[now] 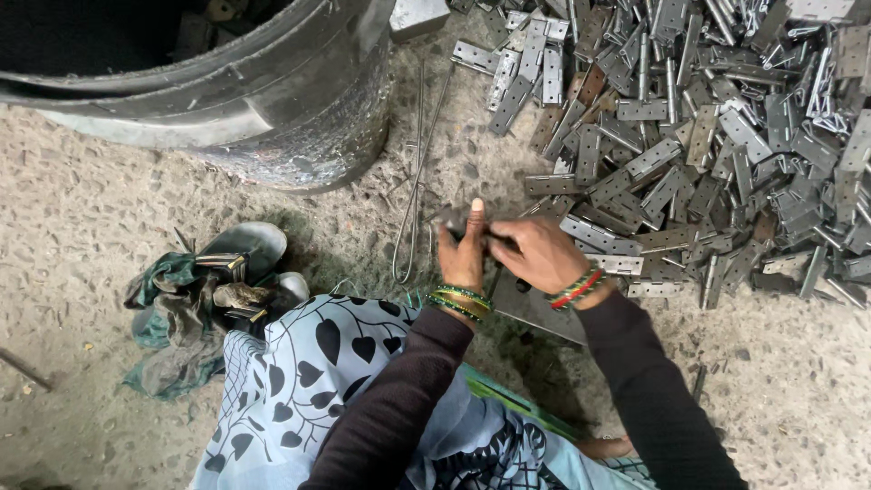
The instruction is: The person sits on the floor and assembles metal hinges by inserting pins into the knuckles using a metal rod. They pick up hinge halves from a pile, align them on a metal block, insert the pin, and tap it into place before moving the assembled unit aside.
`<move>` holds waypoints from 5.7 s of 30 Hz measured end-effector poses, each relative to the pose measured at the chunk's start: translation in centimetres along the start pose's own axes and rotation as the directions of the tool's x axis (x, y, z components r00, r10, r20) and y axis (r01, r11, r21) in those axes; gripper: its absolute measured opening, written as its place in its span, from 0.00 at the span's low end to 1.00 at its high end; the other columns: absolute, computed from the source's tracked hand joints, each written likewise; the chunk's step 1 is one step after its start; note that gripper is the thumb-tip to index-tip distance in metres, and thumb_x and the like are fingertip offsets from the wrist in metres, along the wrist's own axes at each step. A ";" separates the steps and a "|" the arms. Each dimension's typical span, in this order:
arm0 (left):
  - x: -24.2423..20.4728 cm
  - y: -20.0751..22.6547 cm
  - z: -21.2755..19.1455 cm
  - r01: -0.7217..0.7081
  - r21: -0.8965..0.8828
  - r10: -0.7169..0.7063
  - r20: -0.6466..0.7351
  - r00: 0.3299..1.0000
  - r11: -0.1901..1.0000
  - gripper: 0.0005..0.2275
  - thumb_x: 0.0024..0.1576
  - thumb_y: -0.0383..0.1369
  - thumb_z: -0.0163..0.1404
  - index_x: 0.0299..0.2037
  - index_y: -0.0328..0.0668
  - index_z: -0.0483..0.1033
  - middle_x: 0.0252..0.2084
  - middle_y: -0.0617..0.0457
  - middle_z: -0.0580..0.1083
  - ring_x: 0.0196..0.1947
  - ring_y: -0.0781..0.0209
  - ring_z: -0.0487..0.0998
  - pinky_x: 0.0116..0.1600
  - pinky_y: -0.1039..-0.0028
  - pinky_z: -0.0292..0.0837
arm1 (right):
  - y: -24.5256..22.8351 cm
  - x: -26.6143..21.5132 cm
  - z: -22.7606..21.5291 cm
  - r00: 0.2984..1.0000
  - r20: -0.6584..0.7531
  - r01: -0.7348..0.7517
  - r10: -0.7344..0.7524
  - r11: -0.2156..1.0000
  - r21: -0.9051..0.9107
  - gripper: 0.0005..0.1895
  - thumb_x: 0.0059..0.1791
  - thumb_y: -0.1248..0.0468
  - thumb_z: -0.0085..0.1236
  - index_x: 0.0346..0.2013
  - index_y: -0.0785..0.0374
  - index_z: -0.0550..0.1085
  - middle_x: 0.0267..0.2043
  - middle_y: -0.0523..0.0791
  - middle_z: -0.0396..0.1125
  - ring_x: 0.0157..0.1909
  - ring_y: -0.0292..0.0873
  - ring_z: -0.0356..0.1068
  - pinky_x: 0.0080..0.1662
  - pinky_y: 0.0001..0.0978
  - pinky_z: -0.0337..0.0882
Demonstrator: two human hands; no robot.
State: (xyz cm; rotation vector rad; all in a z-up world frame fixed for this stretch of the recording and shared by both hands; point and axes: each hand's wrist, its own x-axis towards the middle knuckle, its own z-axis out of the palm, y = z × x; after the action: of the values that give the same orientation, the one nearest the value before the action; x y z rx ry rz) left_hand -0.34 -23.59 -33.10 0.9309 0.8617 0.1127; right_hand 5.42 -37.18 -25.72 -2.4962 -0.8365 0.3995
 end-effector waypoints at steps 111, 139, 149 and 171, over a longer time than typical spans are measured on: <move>-3.9 -1.5 1.1 0.263 0.289 -0.374 0.454 0.809 0.921 0.28 0.49 0.40 0.63 0.52 0.25 0.69 0.45 0.36 0.78 0.39 0.44 0.82 0.44 0.57 0.81 | 2.6 -14.1 1.6 0.873 -0.334 -0.333 0.355 0.935 0.124 0.18 0.56 0.47 0.50 0.52 0.52 0.78 0.56 0.46 0.73 0.55 0.47 0.74 0.55 0.41 0.74; -1.8 -4.3 0.5 0.132 0.326 -0.262 0.394 0.881 0.936 0.18 0.48 0.36 0.64 0.41 0.25 0.77 0.37 0.40 0.82 0.32 0.51 0.83 0.43 0.61 0.81 | 4.4 -19.4 6.6 0.789 -0.496 -0.564 0.363 0.747 -0.351 0.35 0.46 0.57 0.66 0.66 0.56 0.67 0.52 0.56 0.64 0.52 0.61 0.69 0.49 0.50 0.74; -2.8 -4.8 0.6 -0.080 0.448 -0.219 0.577 0.787 0.890 0.18 0.47 0.39 0.67 0.34 0.26 0.80 0.31 0.44 0.81 0.28 0.57 0.81 0.34 0.67 0.78 | 3.2 -17.4 3.9 0.708 -0.519 -0.549 0.479 0.835 0.022 0.20 0.41 0.58 0.73 0.39 0.67 0.76 0.39 0.54 0.74 0.38 0.58 0.75 0.40 0.48 0.74; -3.0 -6.3 0.2 -0.090 0.334 -0.143 0.610 0.779 0.938 0.20 0.47 0.34 0.68 0.46 0.32 0.78 0.43 0.47 0.82 0.42 0.56 0.83 0.51 0.66 0.82 | 3.0 -17.3 3.1 0.722 -0.154 -0.459 0.675 0.634 0.623 0.26 0.50 0.46 0.58 0.50 0.64 0.81 0.37 0.50 0.77 0.32 0.43 0.71 0.38 0.39 0.71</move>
State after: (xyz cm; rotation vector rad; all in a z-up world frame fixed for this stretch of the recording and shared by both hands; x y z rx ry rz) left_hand -3.87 -28.86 -35.92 1.1902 0.2603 -0.3801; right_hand -7.70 -49.01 -27.83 -2.1069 0.2656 0.2886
